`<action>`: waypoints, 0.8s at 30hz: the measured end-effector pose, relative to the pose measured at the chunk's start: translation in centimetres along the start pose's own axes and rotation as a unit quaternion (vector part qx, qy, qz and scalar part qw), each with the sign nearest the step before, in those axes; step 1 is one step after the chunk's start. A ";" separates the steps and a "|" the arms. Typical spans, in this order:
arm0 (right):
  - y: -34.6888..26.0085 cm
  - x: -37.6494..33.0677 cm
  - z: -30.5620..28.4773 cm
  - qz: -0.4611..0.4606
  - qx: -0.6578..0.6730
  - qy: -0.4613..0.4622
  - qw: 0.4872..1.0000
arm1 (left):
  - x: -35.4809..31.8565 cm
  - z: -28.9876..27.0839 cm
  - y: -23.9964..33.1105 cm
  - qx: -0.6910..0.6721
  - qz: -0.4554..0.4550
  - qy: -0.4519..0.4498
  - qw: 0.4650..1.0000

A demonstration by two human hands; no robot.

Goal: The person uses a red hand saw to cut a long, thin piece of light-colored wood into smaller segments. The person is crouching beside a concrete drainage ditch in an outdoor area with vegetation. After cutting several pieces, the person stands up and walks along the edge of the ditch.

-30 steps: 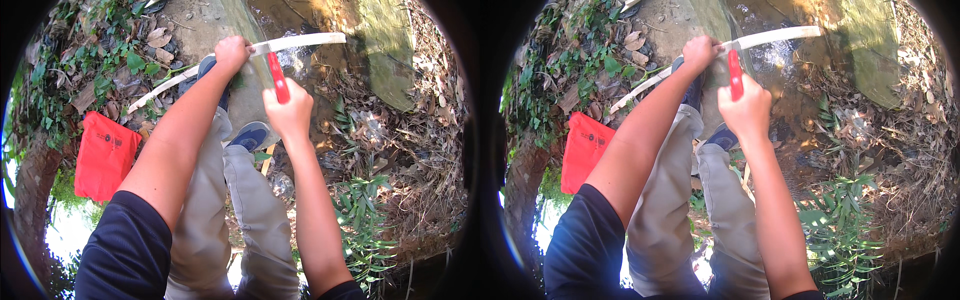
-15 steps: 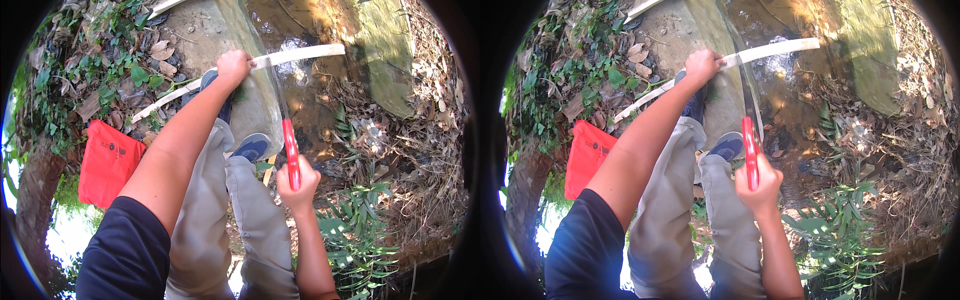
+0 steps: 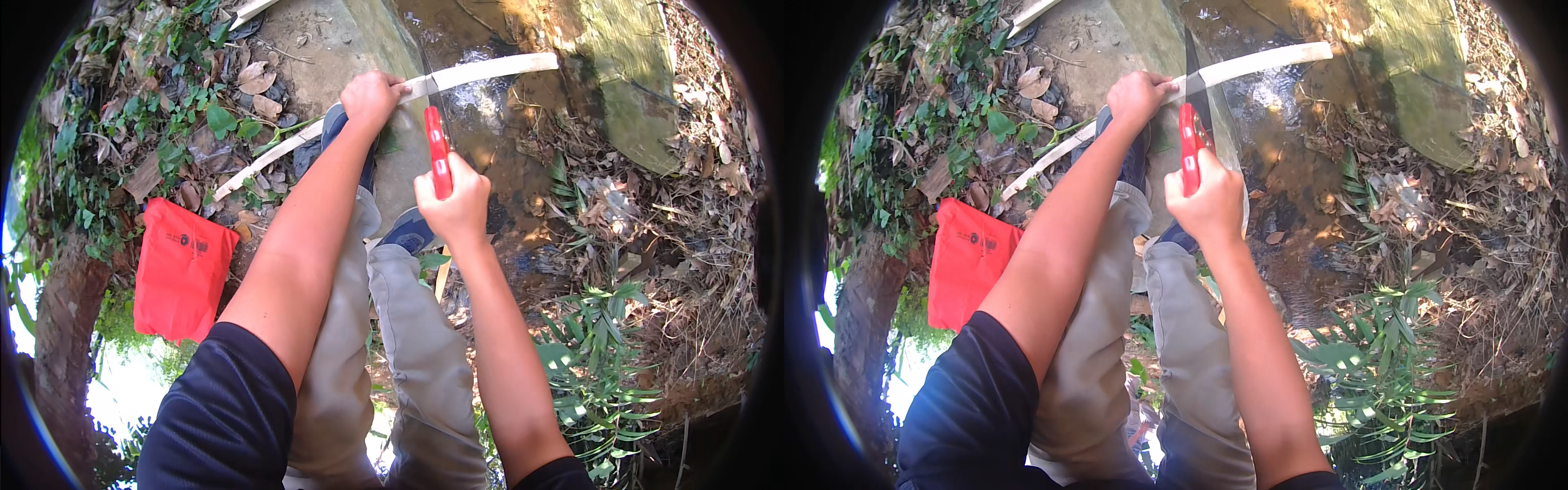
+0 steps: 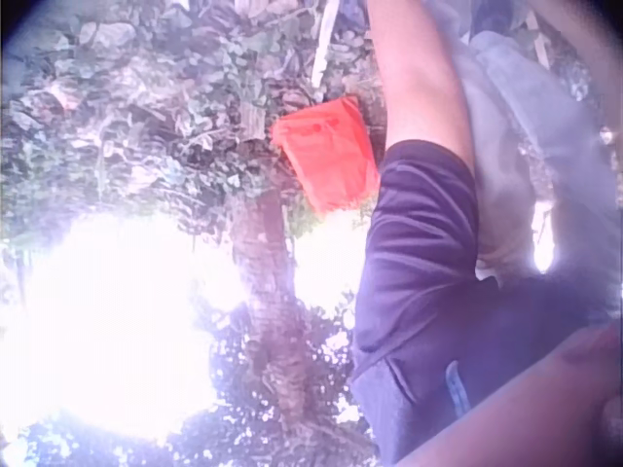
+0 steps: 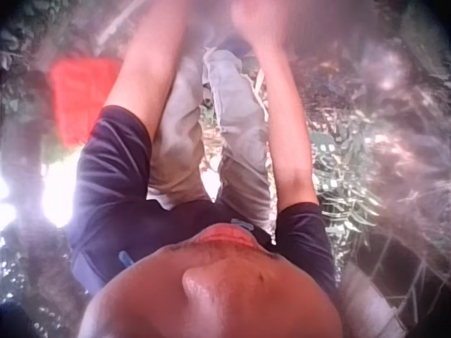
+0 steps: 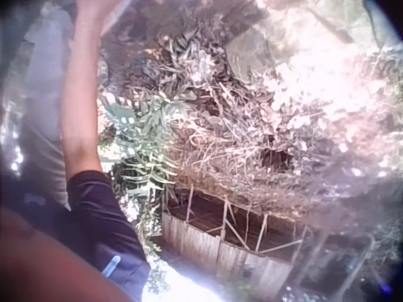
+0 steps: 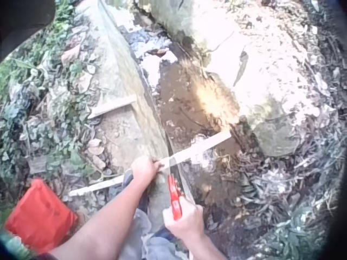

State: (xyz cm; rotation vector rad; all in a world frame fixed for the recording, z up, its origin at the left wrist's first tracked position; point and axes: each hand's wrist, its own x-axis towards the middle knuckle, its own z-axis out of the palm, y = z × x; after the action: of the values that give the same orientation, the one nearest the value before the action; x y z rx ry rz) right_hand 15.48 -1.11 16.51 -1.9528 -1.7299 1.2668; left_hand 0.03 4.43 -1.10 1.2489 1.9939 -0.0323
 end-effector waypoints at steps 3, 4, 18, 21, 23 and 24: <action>0.6 -4.0 -4.1 0.026 0.030 0.000 0.999 | -0.2 0.3 -0.2 -0.004 -0.014 0.026 1.000; -0.8 -6.2 -6.1 0.009 0.038 -0.003 0.999 | -0.3 0.4 -0.2 -0.003 -0.017 0.031 0.999; -0.4 -1.3 -0.1 0.029 0.026 0.033 0.999 | -0.5 0.2 -0.6 -0.003 -0.016 0.010 1.000; -1.7 -5.8 -6.0 0.020 0.043 0.000 0.999 | 0.5 -0.2 -0.3 0.006 -0.002 0.015 1.000; -1.7 -7.0 -7.6 0.019 0.040 -0.016 0.999 | 0.1 0.1 -0.4 0.007 -0.011 0.014 1.000; -1.9 -6.7 -7.6 0.019 0.036 -0.012 0.999 | 0.0 0.1 -0.3 0.003 -0.017 0.014 1.000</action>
State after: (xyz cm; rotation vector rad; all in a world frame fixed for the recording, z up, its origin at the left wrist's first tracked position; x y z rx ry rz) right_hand 20.15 -3.95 25.24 -1.9469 -1.6413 1.3515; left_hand -0.16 4.25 -1.30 1.2254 2.0404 -0.0381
